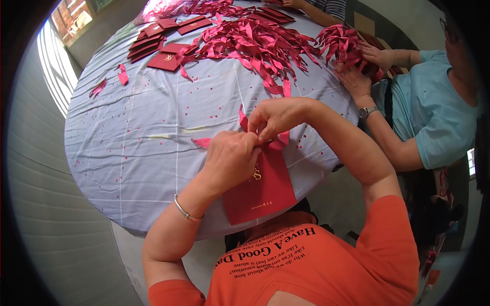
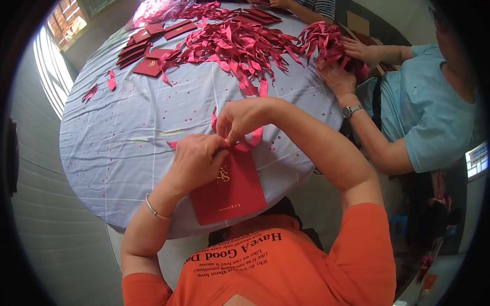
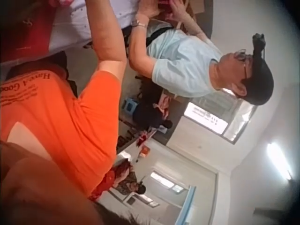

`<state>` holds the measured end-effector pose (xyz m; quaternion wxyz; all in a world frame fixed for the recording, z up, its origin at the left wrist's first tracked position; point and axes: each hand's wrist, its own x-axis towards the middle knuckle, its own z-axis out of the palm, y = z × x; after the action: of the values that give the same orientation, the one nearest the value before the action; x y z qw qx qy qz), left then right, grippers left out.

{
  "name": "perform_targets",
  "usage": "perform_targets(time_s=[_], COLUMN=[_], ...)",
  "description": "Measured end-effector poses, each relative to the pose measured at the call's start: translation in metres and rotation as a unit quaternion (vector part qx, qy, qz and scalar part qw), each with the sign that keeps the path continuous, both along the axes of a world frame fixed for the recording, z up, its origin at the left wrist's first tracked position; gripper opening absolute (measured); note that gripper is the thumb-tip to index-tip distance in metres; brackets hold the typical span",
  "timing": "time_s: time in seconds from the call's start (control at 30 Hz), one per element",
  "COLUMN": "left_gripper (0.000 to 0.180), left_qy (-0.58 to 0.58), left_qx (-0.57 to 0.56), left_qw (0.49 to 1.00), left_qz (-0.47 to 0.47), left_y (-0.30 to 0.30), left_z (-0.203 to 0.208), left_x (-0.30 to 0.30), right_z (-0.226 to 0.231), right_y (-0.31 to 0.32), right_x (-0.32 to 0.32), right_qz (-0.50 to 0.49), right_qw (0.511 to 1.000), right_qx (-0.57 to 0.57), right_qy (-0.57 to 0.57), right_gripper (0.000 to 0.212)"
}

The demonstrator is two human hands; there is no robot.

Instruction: The person attaches ribbon handles to gift bags by threading ribbon strips through the slits on the bags and securing them by hand.

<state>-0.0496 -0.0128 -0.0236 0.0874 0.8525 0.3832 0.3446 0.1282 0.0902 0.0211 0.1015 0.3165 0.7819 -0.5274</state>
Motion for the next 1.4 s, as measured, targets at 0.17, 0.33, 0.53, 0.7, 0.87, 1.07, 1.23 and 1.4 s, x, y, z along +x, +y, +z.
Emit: perform_targets(time_s=[0.17,0.33,0.53,0.7,0.87,1.07,1.23,1.4], left_gripper=[0.014,0.012,0.011,0.013,0.012,0.017,0.016,0.015], left_qy=[0.046,0.069,0.099,0.122,0.088,-0.039,-0.052,-0.04], left_qx=[0.015,0.054,0.142,0.182,0.165,-0.156,-0.221,-0.238], left_qw=[0.998,0.995,0.984,0.975,0.982,0.985,0.973,0.969], left_qz=[0.028,0.044,0.048,0.042,0.029,0.063,0.04,0.046], left_y=[-0.015,-0.024,-0.031,-0.034,-0.033,-0.022,-0.018,-0.017], left_z=[0.002,-0.003,-0.003,0.0,0.003,-0.002,-0.012,-0.011], left_x=[0.008,0.016,0.023,0.027,0.029,0.016,0.015,0.017], right_z=[0.003,0.003,-0.006,0.002,-0.007,-0.024,-0.038,-0.057], right_y=[0.002,-0.005,-0.005,-0.013,-0.015,-0.033,-0.03,0.003], right_x=[-0.011,-0.008,-0.01,-0.01,0.003,0.007,0.01,0.016], right_qz=[0.073,0.018,0.024,0.049,-0.056,-0.226,-0.341,-0.388], right_qw=[0.994,0.993,0.987,0.984,0.99,0.973,0.932,0.85], right_qx=[0.014,-0.048,-0.057,-0.027,-0.094,-0.041,-0.029,0.295], right_qy=[-0.076,-0.107,-0.151,-0.167,-0.087,-0.024,0.116,0.199], right_gripper=[0.025,0.03,0.031,0.026,0.026,0.023,0.025,0.024])
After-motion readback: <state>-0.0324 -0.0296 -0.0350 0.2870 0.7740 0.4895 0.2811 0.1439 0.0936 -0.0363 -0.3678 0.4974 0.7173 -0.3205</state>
